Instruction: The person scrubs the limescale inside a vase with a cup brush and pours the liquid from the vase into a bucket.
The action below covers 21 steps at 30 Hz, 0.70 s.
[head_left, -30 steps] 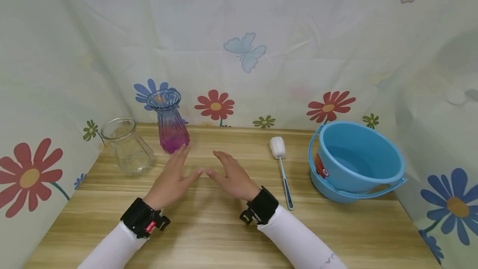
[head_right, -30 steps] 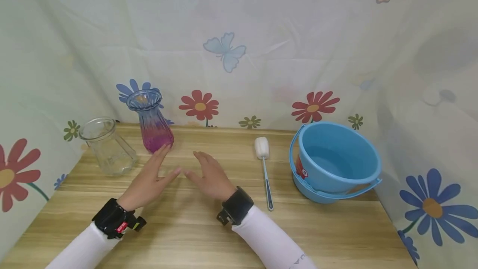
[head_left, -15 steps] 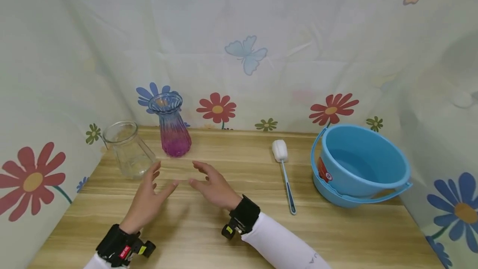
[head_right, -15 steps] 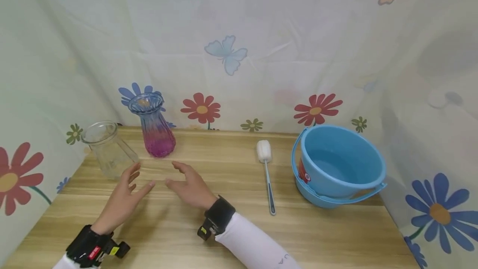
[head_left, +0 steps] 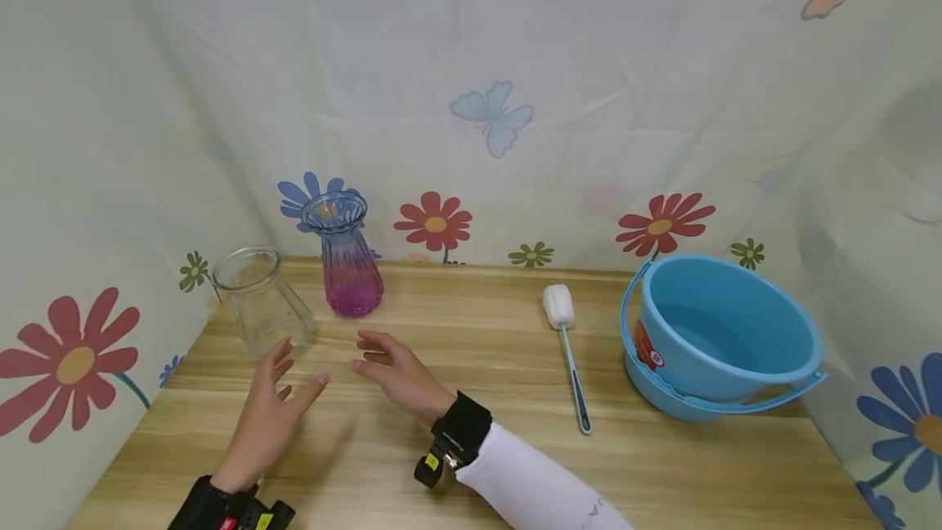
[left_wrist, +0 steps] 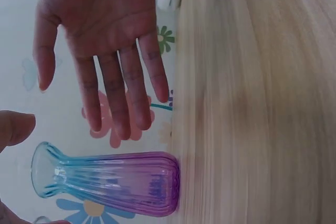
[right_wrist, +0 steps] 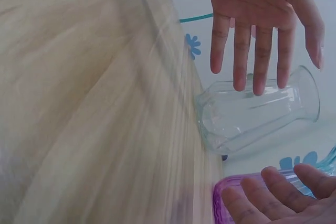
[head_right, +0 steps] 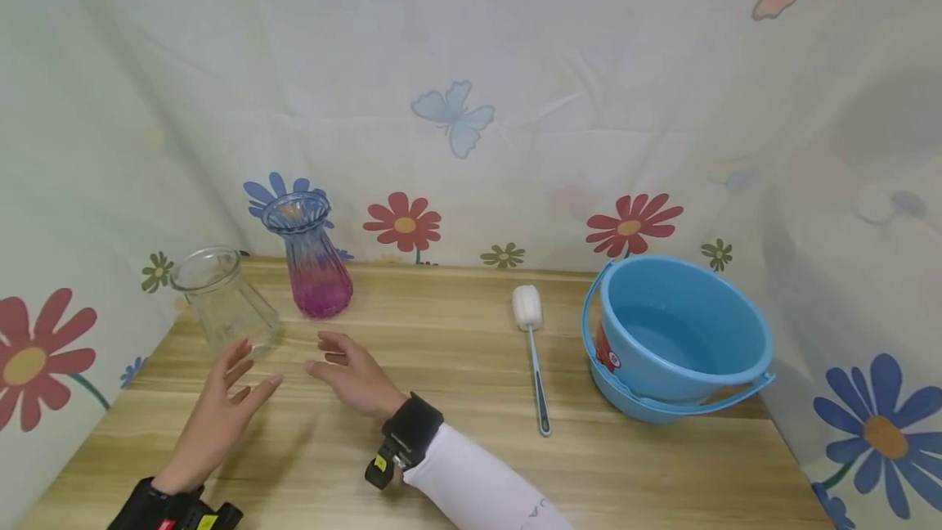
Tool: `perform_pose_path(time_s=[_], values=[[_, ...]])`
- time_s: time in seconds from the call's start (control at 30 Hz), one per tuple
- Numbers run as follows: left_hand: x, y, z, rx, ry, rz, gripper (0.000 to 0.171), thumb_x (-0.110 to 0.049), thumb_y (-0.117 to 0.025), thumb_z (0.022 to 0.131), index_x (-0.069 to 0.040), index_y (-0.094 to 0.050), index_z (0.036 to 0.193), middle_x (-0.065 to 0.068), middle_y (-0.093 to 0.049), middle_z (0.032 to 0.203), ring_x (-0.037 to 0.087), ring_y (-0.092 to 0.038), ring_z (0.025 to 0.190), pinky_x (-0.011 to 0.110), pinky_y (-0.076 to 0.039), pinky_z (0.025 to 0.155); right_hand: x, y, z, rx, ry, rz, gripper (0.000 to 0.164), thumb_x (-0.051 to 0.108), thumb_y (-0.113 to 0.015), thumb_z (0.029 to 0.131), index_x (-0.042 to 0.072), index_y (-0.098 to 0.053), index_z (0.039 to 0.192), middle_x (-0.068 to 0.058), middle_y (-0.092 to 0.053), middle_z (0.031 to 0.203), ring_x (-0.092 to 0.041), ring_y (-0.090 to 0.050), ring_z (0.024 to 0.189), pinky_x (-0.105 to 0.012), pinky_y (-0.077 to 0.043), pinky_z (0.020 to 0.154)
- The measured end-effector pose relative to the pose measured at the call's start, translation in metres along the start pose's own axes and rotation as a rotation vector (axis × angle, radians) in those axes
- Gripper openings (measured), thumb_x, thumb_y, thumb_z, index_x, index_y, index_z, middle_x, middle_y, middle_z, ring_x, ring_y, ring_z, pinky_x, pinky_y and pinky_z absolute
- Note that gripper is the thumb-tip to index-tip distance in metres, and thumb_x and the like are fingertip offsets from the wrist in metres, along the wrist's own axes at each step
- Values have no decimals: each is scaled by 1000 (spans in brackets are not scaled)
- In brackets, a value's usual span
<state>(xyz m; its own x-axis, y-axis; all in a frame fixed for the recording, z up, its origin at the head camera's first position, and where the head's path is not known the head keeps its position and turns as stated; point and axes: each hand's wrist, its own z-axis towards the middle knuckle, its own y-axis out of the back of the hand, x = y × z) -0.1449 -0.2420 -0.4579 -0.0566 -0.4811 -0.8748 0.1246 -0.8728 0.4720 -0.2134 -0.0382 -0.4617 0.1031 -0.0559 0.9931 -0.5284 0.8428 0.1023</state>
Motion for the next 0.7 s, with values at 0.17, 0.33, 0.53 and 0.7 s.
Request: perform_pose_path(time_s=[0.17,0.33,0.53,0.7], values=[[2,9,-2,-65,19,-28,94,-43,-62,93,-7,-1,154,21,-10,156,40,-20,135,67,-30,102,0,-9,2,6,-21,22,52,29,-59,96,19,-43,144,-10,-49,140,-18,-45,124,-40,-43,102],[3,18,-3,-158,51,-58,94,-39,-64,93,-7,0,154,21,-13,154,40,-25,132,64,-34,100,3,-20,9,22,-26,41,53,26,-59,96,17,-42,145,-8,-50,139,-19,-45,124,-37,-43,102],[5,25,4,-212,86,-82,97,-37,-65,92,-8,4,154,21,-12,153,39,-25,132,60,-35,100,7,-32,20,39,-36,65,55,25,-60,94,15,-41,145,-6,-50,139,-17,-45,124,-31,-43,100],[13,31,18,-221,115,-96,101,-37,-66,91,-7,7,153,22,-8,154,41,-19,134,61,-33,102,8,-38,35,49,-66,37,59,26,-61,93,20,-39,147,-6,-46,143,-13,-42,125,-31,-42,100]])
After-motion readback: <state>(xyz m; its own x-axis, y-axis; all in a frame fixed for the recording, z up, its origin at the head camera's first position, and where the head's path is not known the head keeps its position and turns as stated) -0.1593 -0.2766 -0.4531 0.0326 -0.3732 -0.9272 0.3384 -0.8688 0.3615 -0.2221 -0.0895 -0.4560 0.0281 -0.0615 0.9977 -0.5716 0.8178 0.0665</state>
